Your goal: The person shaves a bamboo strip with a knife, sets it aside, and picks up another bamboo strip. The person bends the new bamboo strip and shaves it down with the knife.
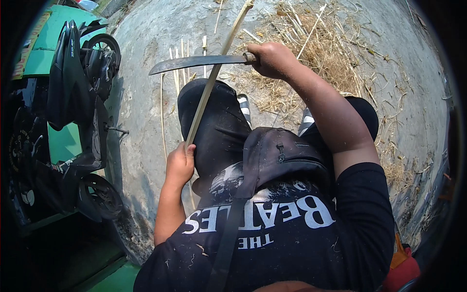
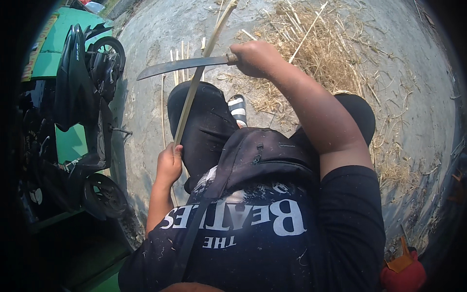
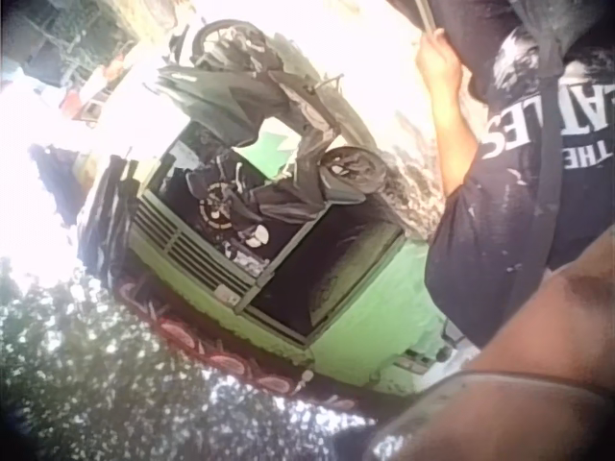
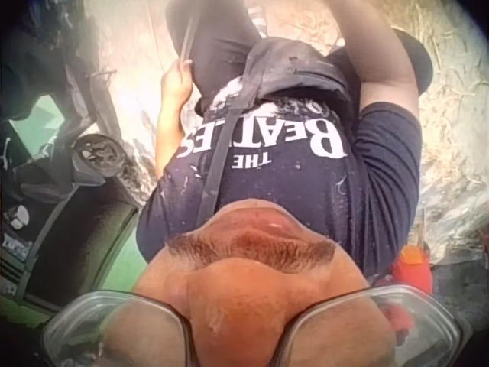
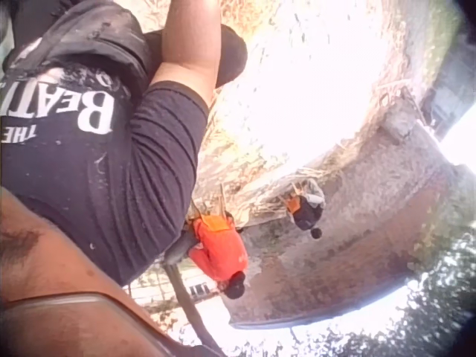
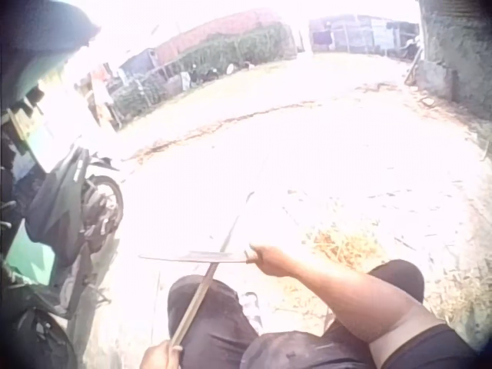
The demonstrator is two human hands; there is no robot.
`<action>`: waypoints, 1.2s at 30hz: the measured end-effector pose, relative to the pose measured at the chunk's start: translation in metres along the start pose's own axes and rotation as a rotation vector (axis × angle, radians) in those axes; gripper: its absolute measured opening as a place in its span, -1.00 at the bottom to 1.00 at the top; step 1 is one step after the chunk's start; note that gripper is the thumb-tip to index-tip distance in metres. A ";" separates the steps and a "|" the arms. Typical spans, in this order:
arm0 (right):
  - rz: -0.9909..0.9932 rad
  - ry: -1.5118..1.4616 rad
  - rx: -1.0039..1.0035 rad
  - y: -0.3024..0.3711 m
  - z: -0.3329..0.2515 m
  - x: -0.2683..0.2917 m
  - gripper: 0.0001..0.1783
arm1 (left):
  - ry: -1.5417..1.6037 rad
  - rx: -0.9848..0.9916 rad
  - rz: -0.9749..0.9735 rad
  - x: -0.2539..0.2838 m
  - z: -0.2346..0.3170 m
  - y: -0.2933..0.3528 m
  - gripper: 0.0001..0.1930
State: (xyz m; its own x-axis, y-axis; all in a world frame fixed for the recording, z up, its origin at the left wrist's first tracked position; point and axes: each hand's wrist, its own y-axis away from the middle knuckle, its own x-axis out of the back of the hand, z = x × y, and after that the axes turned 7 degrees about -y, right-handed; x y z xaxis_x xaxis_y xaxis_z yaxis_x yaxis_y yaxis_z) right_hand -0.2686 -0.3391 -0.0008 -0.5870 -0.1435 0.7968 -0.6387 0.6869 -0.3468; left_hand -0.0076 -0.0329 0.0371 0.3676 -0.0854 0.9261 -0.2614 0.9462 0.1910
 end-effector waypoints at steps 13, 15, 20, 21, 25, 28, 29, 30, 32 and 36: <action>0.014 -0.060 -0.089 -0.003 -0.012 -0.006 -0.93 | -0.056 -0.027 0.087 -0.002 0.014 -0.004 -0.57; 0.017 -0.024 -0.052 -0.001 -0.016 -0.002 -0.93 | -0.055 -0.021 0.098 -0.007 0.010 -0.002 -0.57; -0.091 0.068 0.005 -0.003 -0.044 0.003 -0.91 | -0.075 -0.008 0.104 -0.007 0.005 0.009 -0.56; -0.070 0.070 -0.100 -0.006 -0.038 0.003 -0.90 | -0.078 -0.016 0.113 -0.006 0.008 0.007 -0.57; -0.034 0.028 -0.275 -0.011 0.002 0.023 -0.81 | -0.140 -0.043 0.105 0.006 0.020 -0.004 -0.59; -0.064 -0.023 -0.154 -0.005 -0.006 0.011 -0.87 | -0.115 -0.009 0.068 0.007 0.015 0.002 -0.60; -0.092 0.007 -0.103 -0.003 -0.015 0.007 -0.87 | -0.120 -0.011 0.064 0.007 0.014 0.001 -0.60; -0.101 0.018 -0.066 -0.002 -0.027 0.004 -0.86 | -0.115 0.000 0.080 0.007 0.016 0.004 -0.60; -0.120 0.040 -0.053 -0.003 -0.037 0.008 -0.86 | -0.107 0.022 0.092 0.004 0.016 0.006 -0.60; -0.004 -0.072 -0.245 -0.007 -0.004 0.003 -0.89 | -0.100 -0.008 0.079 0.010 0.021 -0.004 -0.61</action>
State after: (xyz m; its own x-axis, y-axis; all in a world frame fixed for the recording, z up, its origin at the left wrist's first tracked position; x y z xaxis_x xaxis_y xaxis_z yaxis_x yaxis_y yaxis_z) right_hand -0.2641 -0.3421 0.0063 -0.6242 -0.1913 0.7575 -0.5068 0.8370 -0.2063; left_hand -0.0213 -0.0442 0.0520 0.2549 -0.0406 0.9661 -0.2784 0.9537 0.1135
